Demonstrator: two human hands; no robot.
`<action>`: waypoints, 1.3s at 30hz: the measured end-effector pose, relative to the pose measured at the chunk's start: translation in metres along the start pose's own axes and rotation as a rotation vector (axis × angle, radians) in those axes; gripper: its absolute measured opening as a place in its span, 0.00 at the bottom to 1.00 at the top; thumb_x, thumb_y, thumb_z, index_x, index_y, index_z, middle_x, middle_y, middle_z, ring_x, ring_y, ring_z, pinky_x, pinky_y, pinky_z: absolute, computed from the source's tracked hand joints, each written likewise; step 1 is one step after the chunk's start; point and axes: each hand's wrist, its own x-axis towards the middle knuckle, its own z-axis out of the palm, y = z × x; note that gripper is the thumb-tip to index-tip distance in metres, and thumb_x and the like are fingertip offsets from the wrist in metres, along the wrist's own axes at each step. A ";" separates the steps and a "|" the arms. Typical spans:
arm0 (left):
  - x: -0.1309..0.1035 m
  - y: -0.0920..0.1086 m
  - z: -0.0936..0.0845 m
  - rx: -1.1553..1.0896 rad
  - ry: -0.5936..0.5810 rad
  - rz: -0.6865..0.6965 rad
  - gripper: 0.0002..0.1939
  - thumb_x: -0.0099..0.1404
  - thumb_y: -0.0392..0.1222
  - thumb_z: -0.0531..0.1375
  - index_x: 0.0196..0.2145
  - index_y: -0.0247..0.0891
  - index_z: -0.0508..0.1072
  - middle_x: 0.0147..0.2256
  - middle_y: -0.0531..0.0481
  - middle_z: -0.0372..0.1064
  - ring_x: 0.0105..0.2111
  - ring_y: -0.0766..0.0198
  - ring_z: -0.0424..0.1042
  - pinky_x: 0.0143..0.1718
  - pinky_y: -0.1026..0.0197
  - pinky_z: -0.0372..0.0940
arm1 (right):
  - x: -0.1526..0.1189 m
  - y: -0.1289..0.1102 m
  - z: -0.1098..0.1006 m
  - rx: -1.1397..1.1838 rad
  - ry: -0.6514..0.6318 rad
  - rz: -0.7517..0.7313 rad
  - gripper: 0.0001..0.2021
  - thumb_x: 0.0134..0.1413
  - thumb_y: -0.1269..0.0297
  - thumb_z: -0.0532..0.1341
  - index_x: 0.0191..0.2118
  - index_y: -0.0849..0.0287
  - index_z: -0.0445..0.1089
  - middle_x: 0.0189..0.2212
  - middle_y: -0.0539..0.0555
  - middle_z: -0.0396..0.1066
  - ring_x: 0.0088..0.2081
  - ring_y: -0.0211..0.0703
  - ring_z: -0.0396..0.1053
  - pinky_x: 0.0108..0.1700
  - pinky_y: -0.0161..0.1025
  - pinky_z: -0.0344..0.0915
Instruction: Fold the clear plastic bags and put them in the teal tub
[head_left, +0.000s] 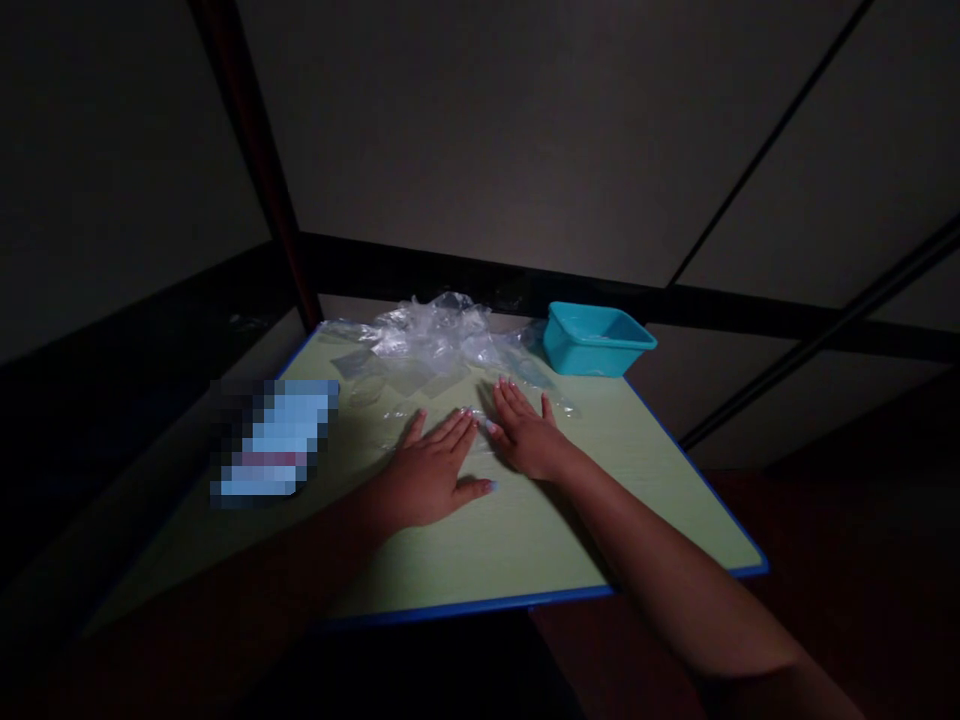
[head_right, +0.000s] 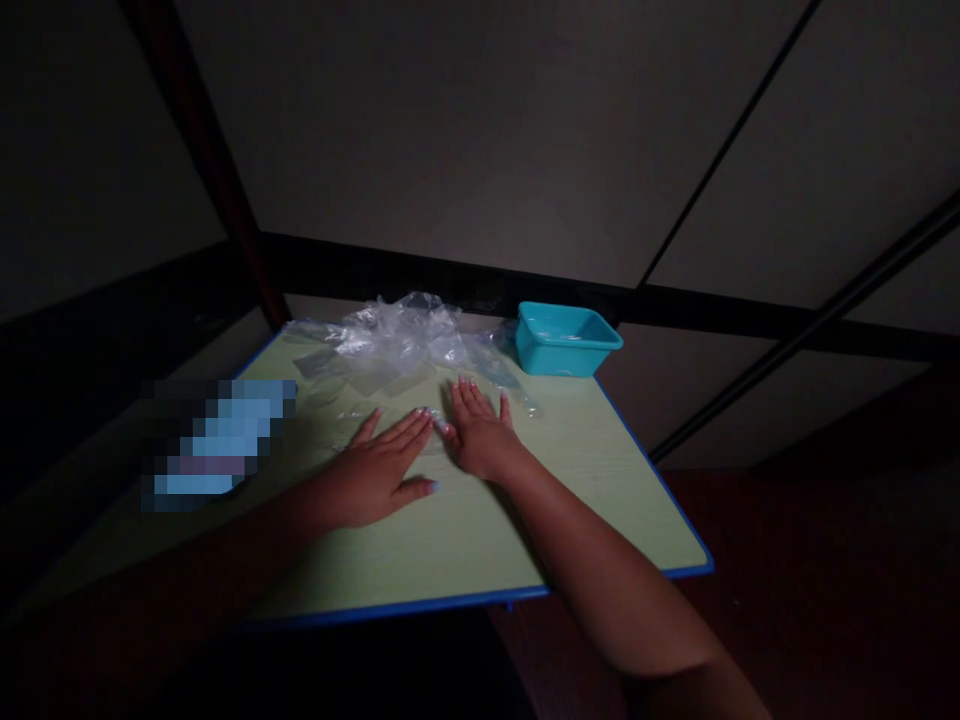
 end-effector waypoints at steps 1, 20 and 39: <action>0.000 0.000 0.000 0.009 0.000 0.002 0.40 0.65 0.65 0.41 0.65 0.34 0.48 0.66 0.40 0.38 0.66 0.53 0.39 0.63 0.41 0.28 | 0.001 -0.002 0.002 -0.007 -0.019 -0.002 0.32 0.64 0.56 0.41 0.68 0.59 0.28 0.67 0.55 0.27 0.68 0.46 0.28 0.62 0.64 0.26; -0.001 -0.008 -0.012 0.020 0.014 -0.003 0.32 0.68 0.59 0.43 0.65 0.45 0.48 0.66 0.42 0.36 0.66 0.55 0.36 0.61 0.36 0.33 | -0.011 0.010 -0.019 -0.100 -0.135 0.055 0.35 0.63 0.51 0.42 0.68 0.63 0.31 0.67 0.57 0.25 0.67 0.47 0.27 0.63 0.60 0.32; 0.008 -0.026 -0.005 0.025 -0.051 -0.146 0.29 0.70 0.50 0.42 0.66 0.41 0.46 0.66 0.47 0.36 0.66 0.55 0.40 0.61 0.36 0.38 | -0.016 -0.011 -0.017 0.025 -0.342 -0.030 0.35 0.60 0.42 0.40 0.67 0.50 0.26 0.66 0.50 0.16 0.66 0.53 0.17 0.59 0.70 0.29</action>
